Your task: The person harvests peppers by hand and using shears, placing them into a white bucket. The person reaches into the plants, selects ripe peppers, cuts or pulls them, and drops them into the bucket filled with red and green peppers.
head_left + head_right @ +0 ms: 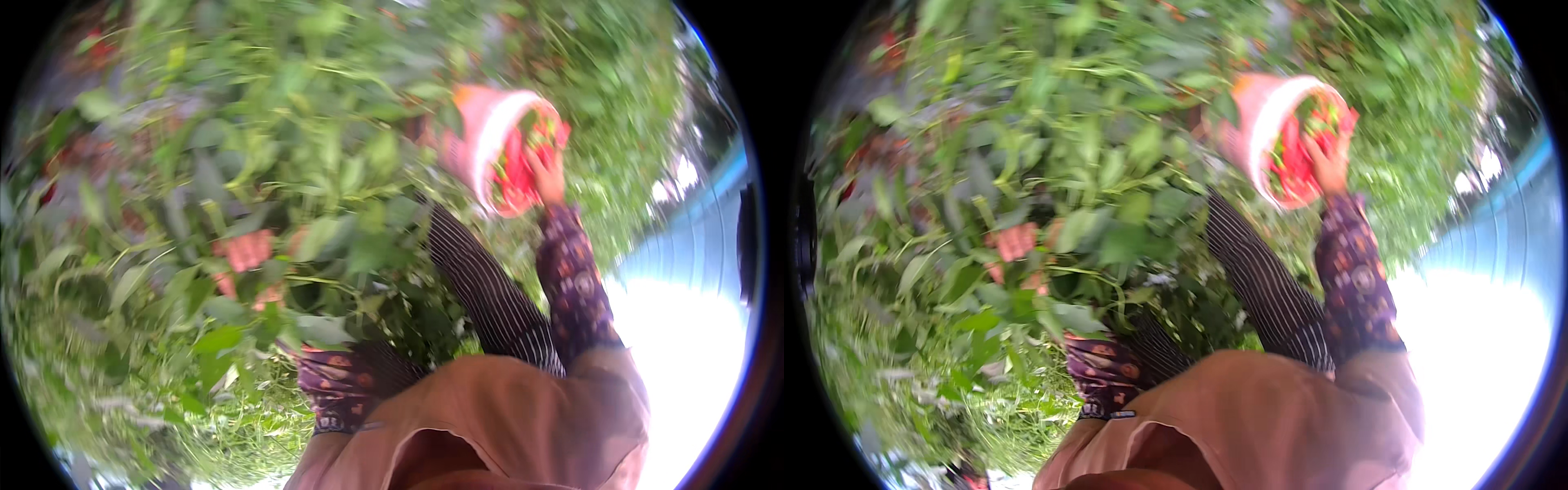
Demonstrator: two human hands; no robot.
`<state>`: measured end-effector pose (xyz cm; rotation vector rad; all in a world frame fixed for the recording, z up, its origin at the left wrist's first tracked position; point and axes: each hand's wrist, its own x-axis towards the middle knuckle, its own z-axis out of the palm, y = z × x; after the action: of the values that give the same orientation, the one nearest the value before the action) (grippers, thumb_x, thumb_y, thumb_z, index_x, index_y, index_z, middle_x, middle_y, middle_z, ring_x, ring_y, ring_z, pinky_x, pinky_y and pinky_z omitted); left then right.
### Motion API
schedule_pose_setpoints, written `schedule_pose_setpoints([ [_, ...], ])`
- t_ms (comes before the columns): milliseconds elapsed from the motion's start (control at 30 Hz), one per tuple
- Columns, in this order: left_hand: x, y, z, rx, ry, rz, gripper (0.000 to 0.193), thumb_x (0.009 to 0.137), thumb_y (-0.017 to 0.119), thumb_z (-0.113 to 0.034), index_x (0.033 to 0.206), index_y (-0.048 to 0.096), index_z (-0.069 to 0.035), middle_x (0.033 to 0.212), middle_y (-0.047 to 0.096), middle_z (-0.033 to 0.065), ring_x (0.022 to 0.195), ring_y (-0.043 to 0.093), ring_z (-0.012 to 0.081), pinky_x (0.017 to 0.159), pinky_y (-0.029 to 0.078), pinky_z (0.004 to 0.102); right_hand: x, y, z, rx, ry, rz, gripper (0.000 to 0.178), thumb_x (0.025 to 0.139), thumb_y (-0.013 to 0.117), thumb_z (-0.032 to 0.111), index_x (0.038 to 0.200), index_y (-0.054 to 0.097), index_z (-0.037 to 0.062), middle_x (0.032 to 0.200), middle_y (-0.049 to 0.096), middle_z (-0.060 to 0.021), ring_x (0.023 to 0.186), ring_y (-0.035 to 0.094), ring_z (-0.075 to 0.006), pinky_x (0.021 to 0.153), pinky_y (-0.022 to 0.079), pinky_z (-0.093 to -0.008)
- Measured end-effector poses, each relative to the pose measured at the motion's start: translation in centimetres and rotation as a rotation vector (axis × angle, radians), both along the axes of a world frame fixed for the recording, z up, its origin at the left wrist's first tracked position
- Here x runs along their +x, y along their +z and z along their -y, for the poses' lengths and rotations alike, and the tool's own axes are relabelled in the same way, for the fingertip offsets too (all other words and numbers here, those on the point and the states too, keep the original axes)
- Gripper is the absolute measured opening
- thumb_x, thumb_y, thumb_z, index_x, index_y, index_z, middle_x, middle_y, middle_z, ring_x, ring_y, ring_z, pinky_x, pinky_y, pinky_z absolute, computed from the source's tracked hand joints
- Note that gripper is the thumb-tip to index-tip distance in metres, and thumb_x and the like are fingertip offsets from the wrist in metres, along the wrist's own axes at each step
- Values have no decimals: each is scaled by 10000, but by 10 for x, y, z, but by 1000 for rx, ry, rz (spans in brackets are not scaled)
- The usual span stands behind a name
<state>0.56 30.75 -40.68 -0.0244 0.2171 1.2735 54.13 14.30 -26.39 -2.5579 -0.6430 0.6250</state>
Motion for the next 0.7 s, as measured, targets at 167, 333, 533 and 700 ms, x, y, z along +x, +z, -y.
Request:
schedule_pose_setpoints([
  [167, 19, 12, 11, -96, 48, 115, 290, 995, 541, -387, 1073, 524, -109, 778, 556, -11, 705, 490, 166, 688, 375, 331, -8, 48, -7, -106, -30, -225, 922, 837, 788, 221, 1531, 232, -26, 1474, 419, -209, 1306, 479, -261, 1096, 400, -373],
  [333, 23, 16, 7, 47, -43, 250, 447, 1002, 409, -593, 1093, 563, -183, 900, 624, -23, 808, 544, 144, 753, 405, 322, -3, 77, -46, -259, 144, 182, 658, 876, 738, 256, 1393, 475, -53, 1355, 556, -215, 1234, 540, -264, 1055, 423, -374],
  [533, 26, 42, 3, -303, 19, 83, 464, 1045, 302, -560, 901, 525, -179, 732, 537, -44, 668, 475, 130, 669, 371, 305, -112, 37, -225, 166, 532, -107, 236, 993, 589, 125, 1150, 650, -40, 1040, 692, -93, 951, 640, -142, 866, 503, -276],
  [700, 27, 54, 1, -486, 27, 12, 447, 1052, 297, -537, 873, 481, -171, 645, 434, -47, 615, 419, 129, 631, 341, 296, -267, -73, -408, -41, 550, -691, 409, 966, 620, 311, 1151, 636, -53, 967, 716, -137, 767, 695, -201, 695, 561, -310],
])
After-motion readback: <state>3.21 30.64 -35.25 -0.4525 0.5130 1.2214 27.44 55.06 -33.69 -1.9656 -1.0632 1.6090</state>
